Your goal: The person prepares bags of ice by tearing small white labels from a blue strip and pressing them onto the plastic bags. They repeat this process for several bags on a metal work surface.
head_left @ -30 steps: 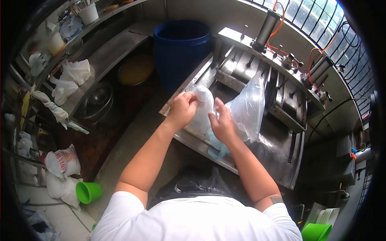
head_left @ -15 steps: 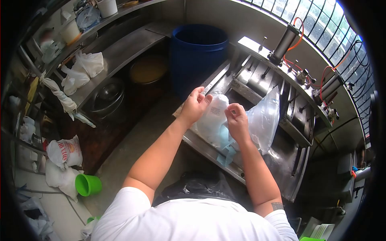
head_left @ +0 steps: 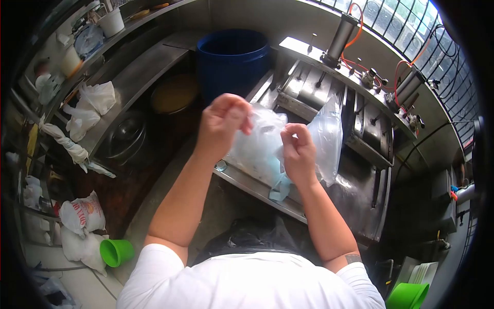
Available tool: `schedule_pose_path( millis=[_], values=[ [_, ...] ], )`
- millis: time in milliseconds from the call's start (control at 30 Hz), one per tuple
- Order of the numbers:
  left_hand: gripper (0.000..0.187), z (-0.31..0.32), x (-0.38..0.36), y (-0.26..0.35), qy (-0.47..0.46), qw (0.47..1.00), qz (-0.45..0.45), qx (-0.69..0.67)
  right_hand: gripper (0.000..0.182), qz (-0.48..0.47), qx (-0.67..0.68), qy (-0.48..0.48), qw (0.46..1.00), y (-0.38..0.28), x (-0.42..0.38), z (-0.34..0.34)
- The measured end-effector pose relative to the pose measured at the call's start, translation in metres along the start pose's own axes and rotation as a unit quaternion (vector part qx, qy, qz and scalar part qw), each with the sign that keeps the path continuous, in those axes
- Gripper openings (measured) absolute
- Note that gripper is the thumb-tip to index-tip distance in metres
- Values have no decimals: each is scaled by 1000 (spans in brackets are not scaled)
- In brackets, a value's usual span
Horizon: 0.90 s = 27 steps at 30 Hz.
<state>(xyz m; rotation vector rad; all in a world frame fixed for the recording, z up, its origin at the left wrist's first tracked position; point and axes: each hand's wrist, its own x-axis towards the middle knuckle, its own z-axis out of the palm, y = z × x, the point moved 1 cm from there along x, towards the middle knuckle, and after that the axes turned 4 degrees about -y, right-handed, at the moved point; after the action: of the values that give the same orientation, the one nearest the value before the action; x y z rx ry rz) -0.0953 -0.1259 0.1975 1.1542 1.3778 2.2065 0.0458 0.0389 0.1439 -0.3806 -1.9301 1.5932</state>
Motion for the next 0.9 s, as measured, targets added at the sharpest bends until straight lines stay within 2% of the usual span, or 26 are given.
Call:
schedule_pose_path(
  millis=[33, 67, 133, 200, 233, 267, 333, 367, 433, 467, 533, 567, 600, 633, 667, 700, 733, 800, 833, 867, 900],
  values=[
    [28, -3, -5, 7, 25, 998, 14, -54, 9, -57, 11, -2, 998, -15, -11, -6],
    [38, -13, -12, 9, 62, 998, 11, -26, 10, -113, 22, -5, 993, -25, -22, -12],
    [46, -36, -26, -18, 145, 982, -72, 101, 11, -183, 39, -45, 981, -33, -45, -30],
    [63, -48, -47, -55, 119, 962, -200, 140, 11, -254, 13, -93, 963, -49, -62, -43],
    [78, -45, -57, -66, 104, 957, -257, 86, 11, -253, 12, -92, 963, -51, -71, -49],
    [81, -31, -60, -58, 77, 952, -295, 18, 11, -235, 10, -124, 964, -52, -81, -53],
    [66, -40, -68, -71, -52, 945, -286, -153, 14, -190, 29, -186, 964, -54, -97, -59],
    [66, -36, -71, -69, -52, 944, -287, -154, 14, -208, -1, -209, 956, -63, -99, -62],
    [42, -25, -76, -53, -60, 952, -281, -105, 15, -211, -43, -248, 944, -67, -106, -68],
    [42, -18, -76, -40, -63, 951, -284, -105, 13, -186, -53, -289, 938, -66, -109, -73],
    [22, -7, -72, -11, -96, 948, -295, -76, 18, -90, -99, -401, 906, -76, -116, -92],
    [17, -8, -71, -6, -114, 944, -308, 22, 23, -37, -128, -402, 906, -74, -122, -109],
    [17, 0, -68, -1, -120, 943, -310, 21, 26, 14, -85, -358, 930, -72, -127, -124],
    [16, 9, -65, 7, -239, 925, -255, 148, 28, 20, -92, -301, 949, -77, -128, -138],
    [16, 20, -63, 19, -350, 877, -191, 269, 30, 26, -98, -244, 964, -84, -127, -149],
    [16, 48, -53, 36, -434, 811, -255, 299, 39, -83, -166, -218, 958, -91, -117, -153],
    [15, 72, -50, 36, -504, 781, -248, 272, 49, -55, -201, -230, 951, -101, -111, -156],
    [13, 113, -43, 27, -603, 761, -133, 199, 54, -93, -127, -293, 943, -98, -96, -151],
    [11, 128, -36, 26, -583, 784, -134, 163, 54, -93, -130, -287, 944, -82, -98, -150],
    [10, 138, -28, 26, -564, 805, -135, 127, 49, -11, 41, -330, 943, -55, -99, -149],
    [10, 141, -20, 22, -517, 834, -186, 50, 45, 71, 213, -359, 906, -42, -101, -150]
  ],
)
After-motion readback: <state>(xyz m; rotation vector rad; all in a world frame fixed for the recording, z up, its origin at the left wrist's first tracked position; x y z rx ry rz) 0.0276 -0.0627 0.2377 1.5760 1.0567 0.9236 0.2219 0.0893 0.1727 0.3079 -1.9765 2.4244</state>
